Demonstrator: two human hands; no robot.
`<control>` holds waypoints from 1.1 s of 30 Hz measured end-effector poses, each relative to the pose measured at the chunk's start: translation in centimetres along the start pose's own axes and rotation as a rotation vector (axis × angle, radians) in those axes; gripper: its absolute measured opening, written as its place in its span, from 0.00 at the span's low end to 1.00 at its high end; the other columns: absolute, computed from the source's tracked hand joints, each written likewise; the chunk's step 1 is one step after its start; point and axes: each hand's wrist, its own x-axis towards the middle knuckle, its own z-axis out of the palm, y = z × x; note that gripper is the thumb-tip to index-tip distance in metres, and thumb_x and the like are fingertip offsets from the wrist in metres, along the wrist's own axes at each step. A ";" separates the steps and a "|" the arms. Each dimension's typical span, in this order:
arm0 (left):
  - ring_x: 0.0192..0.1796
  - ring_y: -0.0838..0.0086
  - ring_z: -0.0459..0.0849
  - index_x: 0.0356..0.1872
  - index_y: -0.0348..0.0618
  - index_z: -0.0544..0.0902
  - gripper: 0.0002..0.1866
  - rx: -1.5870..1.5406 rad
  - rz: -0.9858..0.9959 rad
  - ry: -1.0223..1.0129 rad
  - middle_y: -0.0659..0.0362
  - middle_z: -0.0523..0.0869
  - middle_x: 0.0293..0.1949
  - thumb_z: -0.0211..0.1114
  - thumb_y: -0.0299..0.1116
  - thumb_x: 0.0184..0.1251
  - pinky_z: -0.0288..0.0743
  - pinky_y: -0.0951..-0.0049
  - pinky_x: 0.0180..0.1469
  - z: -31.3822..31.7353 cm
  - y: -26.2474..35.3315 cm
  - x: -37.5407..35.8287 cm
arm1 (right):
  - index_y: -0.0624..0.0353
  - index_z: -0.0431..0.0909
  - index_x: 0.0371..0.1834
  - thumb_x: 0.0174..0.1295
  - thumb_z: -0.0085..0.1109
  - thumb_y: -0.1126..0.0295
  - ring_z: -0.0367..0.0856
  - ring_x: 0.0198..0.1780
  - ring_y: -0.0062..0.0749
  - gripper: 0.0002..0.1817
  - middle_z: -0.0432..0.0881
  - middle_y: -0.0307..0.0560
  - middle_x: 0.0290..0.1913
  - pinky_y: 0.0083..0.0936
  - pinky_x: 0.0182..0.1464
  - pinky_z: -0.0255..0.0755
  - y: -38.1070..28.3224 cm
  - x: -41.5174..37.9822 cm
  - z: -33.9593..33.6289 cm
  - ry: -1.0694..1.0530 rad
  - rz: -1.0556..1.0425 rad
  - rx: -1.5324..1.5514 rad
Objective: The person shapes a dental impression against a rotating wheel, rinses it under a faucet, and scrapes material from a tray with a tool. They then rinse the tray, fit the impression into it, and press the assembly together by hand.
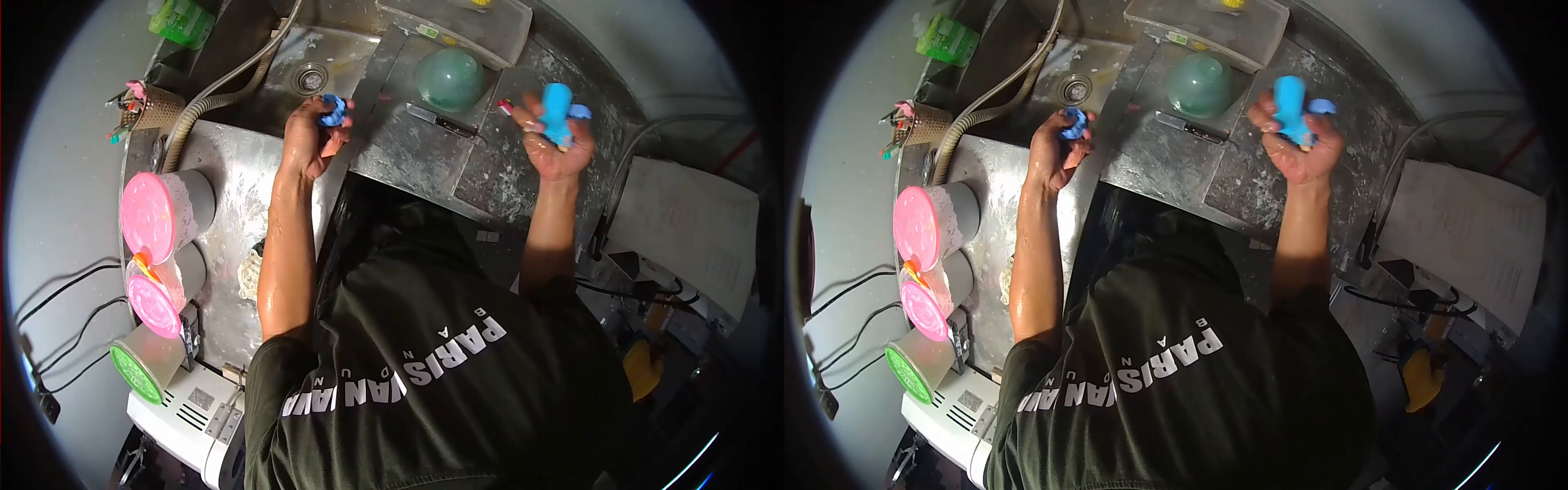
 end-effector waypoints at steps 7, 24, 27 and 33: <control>0.24 0.77 0.81 0.42 0.39 0.71 0.05 0.685 0.083 -0.134 0.46 0.87 0.39 0.57 0.27 0.72 0.68 0.81 0.15 2.7 5.5 -3.9 | 0.52 0.78 0.36 0.55 0.68 0.76 0.72 0.45 0.35 0.09 0.81 0.59 0.54 0.18 0.25 0.62 -1.5 -1.0 1.1 0.433 0.128 -1.004; 0.45 0.54 0.89 0.52 0.29 0.80 0.20 1.378 0.496 0.424 0.44 0.90 0.43 0.61 0.37 0.69 0.82 0.60 0.49 -4.2 5.4 -1.1 | 0.59 0.84 0.39 0.52 0.72 0.74 0.71 0.27 0.14 0.11 0.83 0.34 0.32 0.14 0.26 0.59 10.9 11.4 3.4 0.140 0.429 -1.115; 0.31 0.81 0.80 0.44 0.46 0.73 0.06 0.846 0.237 0.361 0.60 0.88 0.38 0.59 0.34 0.74 0.68 0.79 0.24 -2.8 7.5 -7.9 | 0.57 0.74 0.30 0.54 0.68 0.78 0.70 0.26 0.18 0.09 0.84 0.51 0.42 0.17 0.25 0.60 11.4 12.9 4.8 -0.051 0.522 -0.670; 0.28 0.83 0.76 0.38 0.51 0.63 0.09 0.504 0.487 0.469 0.55 0.87 0.42 0.55 0.28 0.76 0.61 0.84 0.20 -6.2 5.5 -20.4 | 0.59 0.70 0.33 0.54 0.61 0.83 0.76 0.36 0.26 0.10 0.81 0.67 0.51 0.12 0.25 0.63 14.7 15.5 7.0 -0.245 0.657 -0.750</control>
